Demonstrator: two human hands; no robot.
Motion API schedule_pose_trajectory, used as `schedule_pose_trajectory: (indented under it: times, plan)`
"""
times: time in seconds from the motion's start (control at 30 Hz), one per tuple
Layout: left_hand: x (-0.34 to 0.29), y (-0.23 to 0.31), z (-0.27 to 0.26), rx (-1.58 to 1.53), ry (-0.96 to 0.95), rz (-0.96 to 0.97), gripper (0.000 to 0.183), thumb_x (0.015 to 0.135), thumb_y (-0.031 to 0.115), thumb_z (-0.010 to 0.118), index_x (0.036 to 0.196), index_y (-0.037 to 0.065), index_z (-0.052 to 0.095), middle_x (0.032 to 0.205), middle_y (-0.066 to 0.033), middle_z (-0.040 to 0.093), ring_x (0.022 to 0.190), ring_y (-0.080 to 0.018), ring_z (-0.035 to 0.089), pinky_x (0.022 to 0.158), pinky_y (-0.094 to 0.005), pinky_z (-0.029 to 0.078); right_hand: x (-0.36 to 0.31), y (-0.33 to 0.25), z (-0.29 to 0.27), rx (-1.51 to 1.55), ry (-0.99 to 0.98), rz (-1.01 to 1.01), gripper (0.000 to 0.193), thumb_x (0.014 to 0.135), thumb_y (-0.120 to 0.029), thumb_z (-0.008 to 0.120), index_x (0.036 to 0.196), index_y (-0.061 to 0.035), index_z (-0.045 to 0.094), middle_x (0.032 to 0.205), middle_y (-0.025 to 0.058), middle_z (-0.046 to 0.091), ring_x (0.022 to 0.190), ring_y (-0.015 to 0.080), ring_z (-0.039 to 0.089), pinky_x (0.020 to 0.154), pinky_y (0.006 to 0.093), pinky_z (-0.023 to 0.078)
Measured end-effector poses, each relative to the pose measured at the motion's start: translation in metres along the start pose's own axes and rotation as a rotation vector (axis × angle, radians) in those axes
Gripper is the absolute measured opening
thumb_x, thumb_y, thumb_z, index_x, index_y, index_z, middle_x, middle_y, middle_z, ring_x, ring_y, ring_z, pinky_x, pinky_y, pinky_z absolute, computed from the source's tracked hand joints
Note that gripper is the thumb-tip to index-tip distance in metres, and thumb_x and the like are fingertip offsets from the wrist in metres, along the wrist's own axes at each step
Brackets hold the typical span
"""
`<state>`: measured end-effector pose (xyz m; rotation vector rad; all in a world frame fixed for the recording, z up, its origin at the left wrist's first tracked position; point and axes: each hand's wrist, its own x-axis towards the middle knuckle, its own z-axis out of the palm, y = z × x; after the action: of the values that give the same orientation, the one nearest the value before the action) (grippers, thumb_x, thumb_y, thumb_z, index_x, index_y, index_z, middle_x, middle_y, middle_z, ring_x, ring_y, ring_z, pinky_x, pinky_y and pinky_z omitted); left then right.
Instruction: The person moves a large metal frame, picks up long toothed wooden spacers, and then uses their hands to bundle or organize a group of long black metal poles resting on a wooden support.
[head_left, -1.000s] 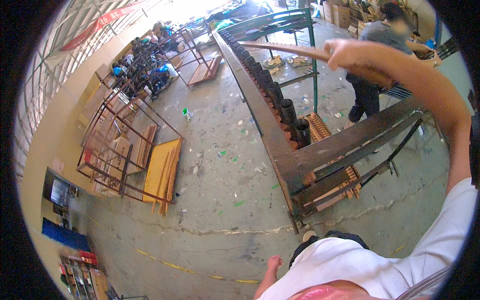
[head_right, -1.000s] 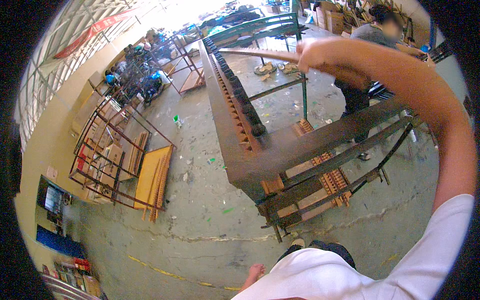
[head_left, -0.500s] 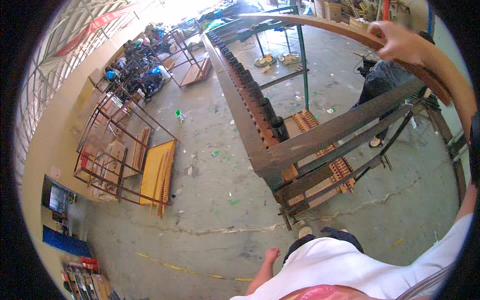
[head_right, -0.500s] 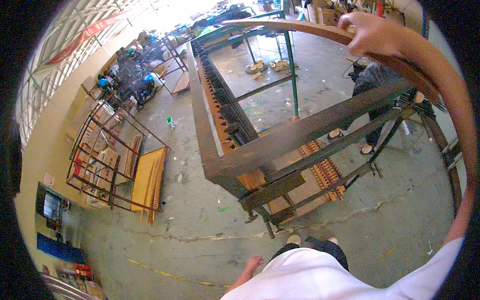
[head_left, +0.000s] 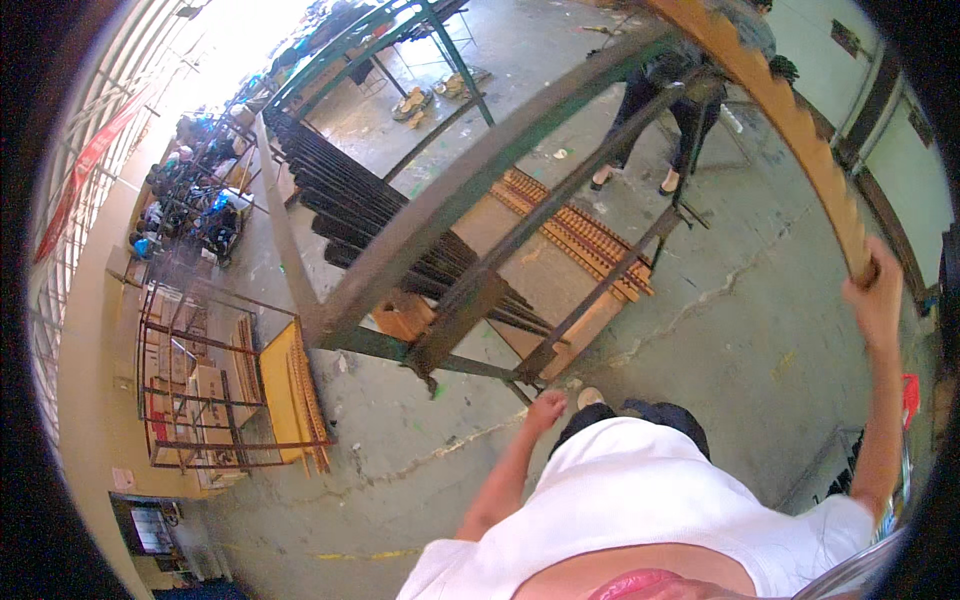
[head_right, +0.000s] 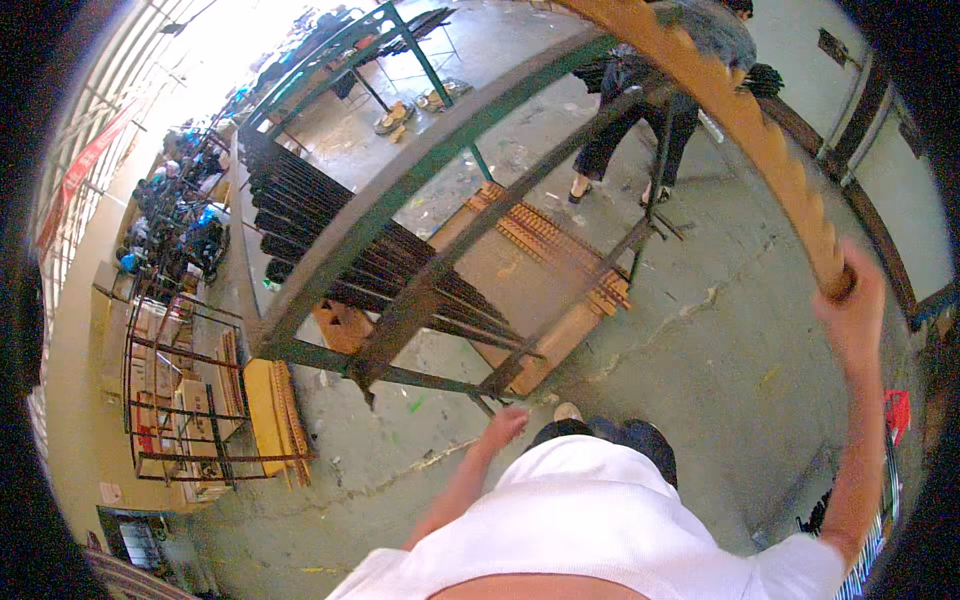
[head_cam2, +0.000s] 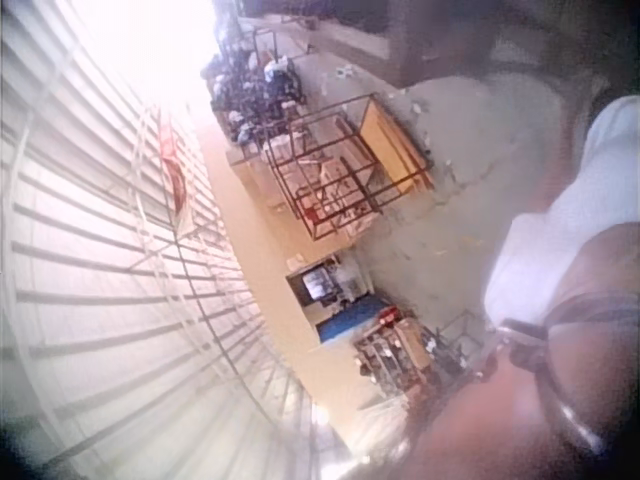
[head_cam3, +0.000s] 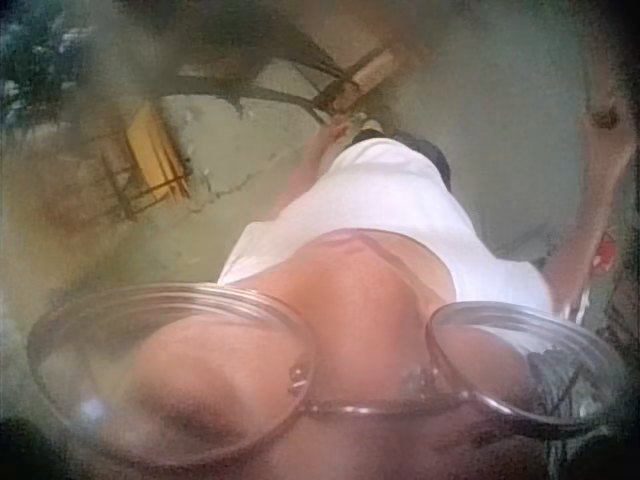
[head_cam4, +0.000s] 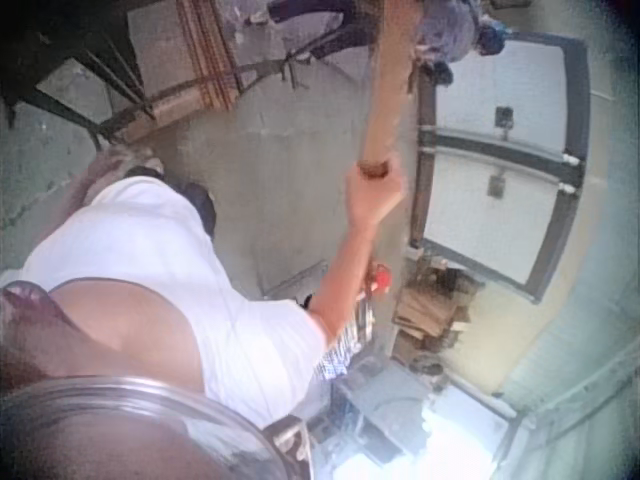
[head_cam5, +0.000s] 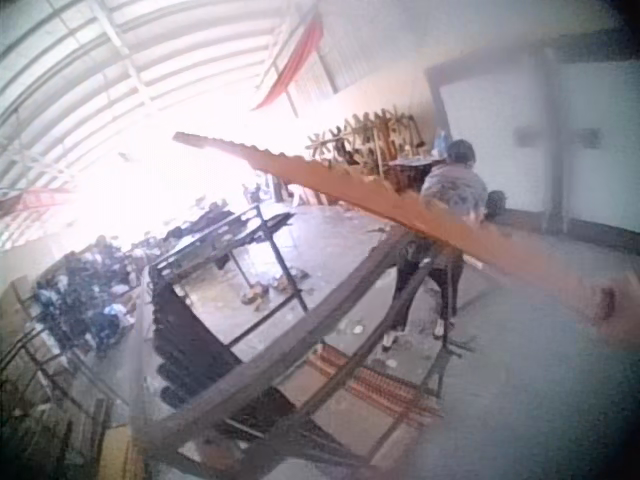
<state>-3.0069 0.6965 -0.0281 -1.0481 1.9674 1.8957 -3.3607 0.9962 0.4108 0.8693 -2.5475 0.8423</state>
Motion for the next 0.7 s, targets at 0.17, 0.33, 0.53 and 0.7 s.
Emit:
schedule_pose_trajectory:
  times: [0.17,0.33,0.53,0.7]
  plan:
    - [-0.032,0.222,0.078,-0.139,-0.332,0.274,0.040,0.081,0.032,0.055,0.110,0.005,0.047,0.104,-0.0066,0.051,0.094,-0.0150,0.050,0.080,-0.0282,0.041,-0.155,0.083,-0.012,-0.008,-0.019,0.208,0.024,0.053,0.000,0.052,0.062,-0.0046,0.030,0.055,0.0043,0.025,0.047,0.0137,0.026,0.043,0.0277,0.023]
    - [-0.031,0.350,0.198,-0.786,-0.660,0.490,0.057,0.084,0.046,0.041,0.124,0.007,0.029,0.128,-0.0113,0.036,0.114,-0.0239,0.040,0.092,-0.0383,0.034,-0.340,0.139,-0.033,-0.002,-0.075,0.468,0.021,0.052,-0.002,0.052,0.061,-0.0029,0.033,0.057,0.0111,0.032,0.051,0.0274,0.033,0.048,0.0342,0.029]
    - [-0.052,0.392,0.310,-1.199,-0.887,0.104,0.042,0.088,0.046,0.030,0.110,0.011,0.041,0.109,-0.0056,0.049,0.106,-0.0203,0.045,0.085,-0.0347,0.038,-0.488,0.143,-0.089,-0.377,-0.154,0.496,0.020,0.056,-0.005,0.056,0.068,-0.0037,0.040,0.061,0.0126,0.037,0.055,0.0355,0.041,0.049,0.0436,0.033]
    - [-0.065,0.325,0.400,-0.965,-0.739,-0.026,0.021,0.085,0.031,0.048,0.095,0.012,0.047,0.089,-0.0028,0.053,0.089,-0.0179,0.053,0.079,-0.0320,0.040,-0.583,0.165,-0.133,-0.498,-0.312,0.653,0.033,0.051,-0.010,0.060,0.077,-0.0002,0.042,0.073,0.0167,0.043,0.076,0.0383,0.045,0.068,0.0437,0.038]
